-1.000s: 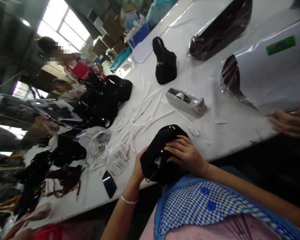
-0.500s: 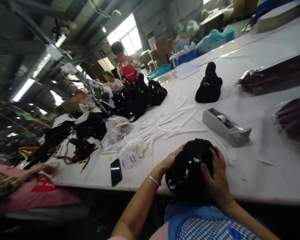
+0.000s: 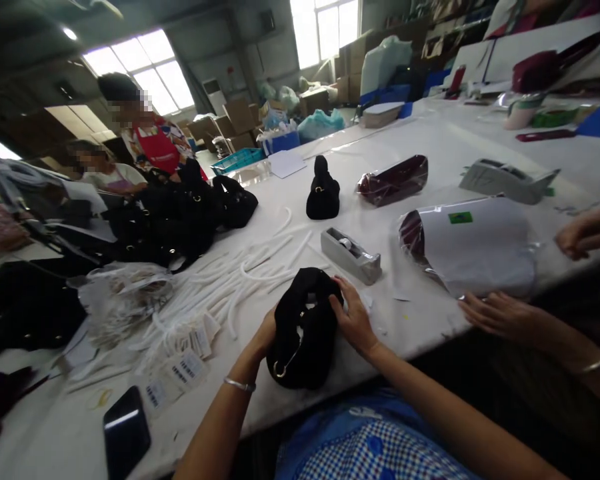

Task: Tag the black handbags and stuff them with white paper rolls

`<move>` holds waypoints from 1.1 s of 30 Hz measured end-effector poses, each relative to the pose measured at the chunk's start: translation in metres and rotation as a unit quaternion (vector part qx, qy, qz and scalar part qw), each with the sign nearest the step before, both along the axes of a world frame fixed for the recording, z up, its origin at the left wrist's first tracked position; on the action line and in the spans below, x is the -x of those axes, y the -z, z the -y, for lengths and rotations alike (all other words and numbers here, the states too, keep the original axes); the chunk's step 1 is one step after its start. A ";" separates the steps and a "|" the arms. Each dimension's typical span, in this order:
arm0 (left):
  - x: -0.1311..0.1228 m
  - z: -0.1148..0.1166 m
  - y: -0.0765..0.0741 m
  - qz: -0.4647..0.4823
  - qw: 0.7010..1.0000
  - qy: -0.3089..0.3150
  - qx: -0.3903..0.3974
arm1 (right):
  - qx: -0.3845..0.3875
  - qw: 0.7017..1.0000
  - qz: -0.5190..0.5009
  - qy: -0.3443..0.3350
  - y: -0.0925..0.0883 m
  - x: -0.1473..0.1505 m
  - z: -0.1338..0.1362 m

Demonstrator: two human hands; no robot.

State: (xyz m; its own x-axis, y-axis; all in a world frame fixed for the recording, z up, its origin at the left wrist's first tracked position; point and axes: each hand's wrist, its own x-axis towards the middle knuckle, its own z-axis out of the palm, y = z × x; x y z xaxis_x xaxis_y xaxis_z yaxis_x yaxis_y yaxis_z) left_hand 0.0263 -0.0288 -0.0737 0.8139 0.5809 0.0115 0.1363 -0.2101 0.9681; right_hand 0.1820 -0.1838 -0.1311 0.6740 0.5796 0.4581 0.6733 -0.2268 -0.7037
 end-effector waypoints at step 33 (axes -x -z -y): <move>-0.080 -0.022 -0.129 -0.036 0.892 0.307 -0.330 | -0.186 0.888 -0.396 -0.144 -0.082 0.023 0.088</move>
